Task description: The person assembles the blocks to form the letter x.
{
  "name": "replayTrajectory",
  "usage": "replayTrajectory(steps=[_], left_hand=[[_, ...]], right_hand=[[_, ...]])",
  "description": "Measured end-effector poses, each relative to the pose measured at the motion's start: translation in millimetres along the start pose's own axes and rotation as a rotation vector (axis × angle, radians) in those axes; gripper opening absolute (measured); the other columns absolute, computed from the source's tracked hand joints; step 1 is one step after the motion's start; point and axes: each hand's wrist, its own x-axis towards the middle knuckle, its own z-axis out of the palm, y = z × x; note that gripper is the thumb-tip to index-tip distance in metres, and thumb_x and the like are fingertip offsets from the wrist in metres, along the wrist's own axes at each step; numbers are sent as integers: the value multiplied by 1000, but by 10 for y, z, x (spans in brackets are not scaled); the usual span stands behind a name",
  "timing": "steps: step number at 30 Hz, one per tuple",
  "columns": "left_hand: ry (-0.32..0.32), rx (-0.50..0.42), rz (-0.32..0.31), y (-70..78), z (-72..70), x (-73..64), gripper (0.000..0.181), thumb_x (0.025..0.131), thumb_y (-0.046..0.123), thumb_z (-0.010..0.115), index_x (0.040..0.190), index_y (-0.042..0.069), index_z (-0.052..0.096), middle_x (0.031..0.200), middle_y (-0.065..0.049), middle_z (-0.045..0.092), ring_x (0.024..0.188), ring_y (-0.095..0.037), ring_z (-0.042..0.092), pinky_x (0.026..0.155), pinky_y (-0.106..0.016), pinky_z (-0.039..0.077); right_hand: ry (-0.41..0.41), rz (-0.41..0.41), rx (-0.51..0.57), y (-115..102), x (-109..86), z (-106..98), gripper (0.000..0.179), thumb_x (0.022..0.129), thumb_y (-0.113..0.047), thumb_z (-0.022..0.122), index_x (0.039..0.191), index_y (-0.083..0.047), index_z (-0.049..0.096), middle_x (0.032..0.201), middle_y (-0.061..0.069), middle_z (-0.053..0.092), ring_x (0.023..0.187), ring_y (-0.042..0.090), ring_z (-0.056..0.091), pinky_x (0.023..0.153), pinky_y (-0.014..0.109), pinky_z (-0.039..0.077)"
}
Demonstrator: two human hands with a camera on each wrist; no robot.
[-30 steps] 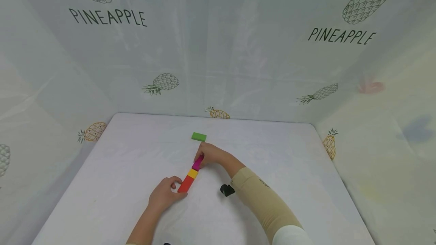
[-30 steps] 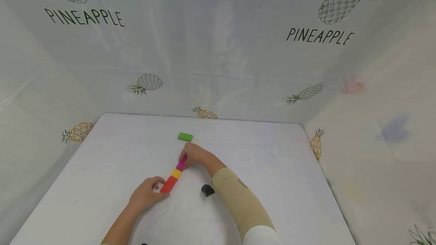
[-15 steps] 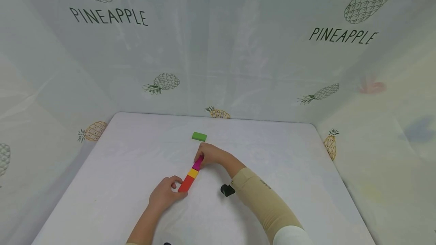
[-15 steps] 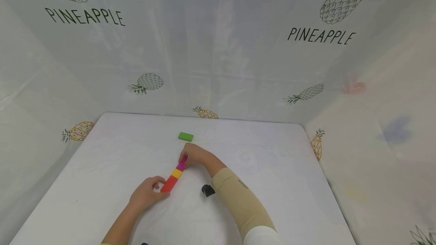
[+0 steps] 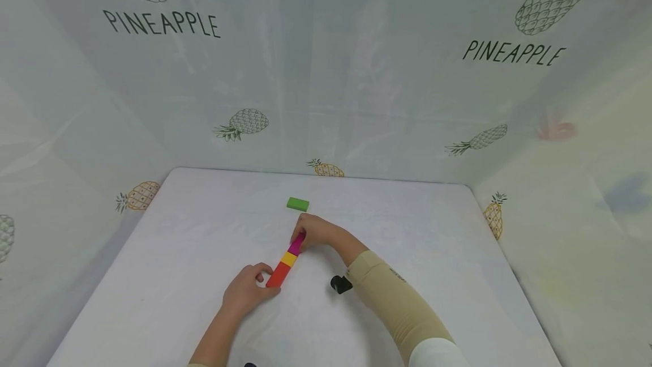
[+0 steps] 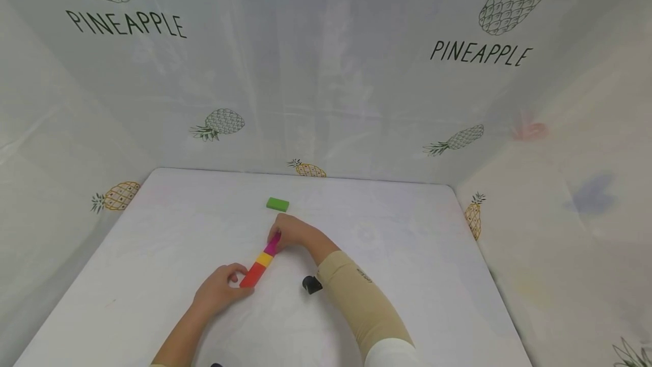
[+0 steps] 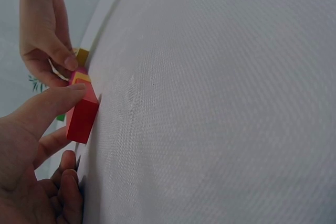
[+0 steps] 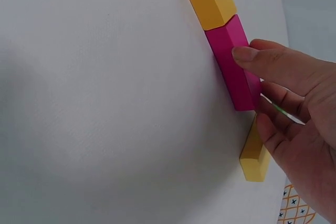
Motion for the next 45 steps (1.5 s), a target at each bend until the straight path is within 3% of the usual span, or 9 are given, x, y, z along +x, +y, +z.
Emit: replayTrajectory(steps=[25,30,38,45], left_hand=[[-7,-3,16,20,-27,-26,44,72,36,85,107,19,65,88,-1,53,77,-18,47,60,-32,42],[-7,3,14,27,-31,-28,44,71,36,85,107,19,65,88,-1,53,77,-18,48,60,-32,42],[-12,9,-5,30,-31,-33,45,71,36,86,107,19,65,88,-1,52,78,-18,48,61,-32,43],[-3,-2,-24,22,-10,-19,44,71,35,86,107,20,65,88,-1,52,78,-18,48,62,-31,43]], right_hand=[[12,-3,-25,-48,-68,-52,21,82,-15,80,102,-20,78,96,-9,55,92,7,50,75,18,46],[56,31,-38,-11,-99,-92,25,82,-18,80,106,-23,76,99,-9,57,93,8,50,76,20,46],[149,95,63,94,-142,-163,33,81,-17,81,113,-20,74,105,-8,58,100,11,51,87,26,46],[214,123,60,179,-143,-164,34,80,-17,81,113,-20,73,109,-6,59,102,13,52,91,28,45]])
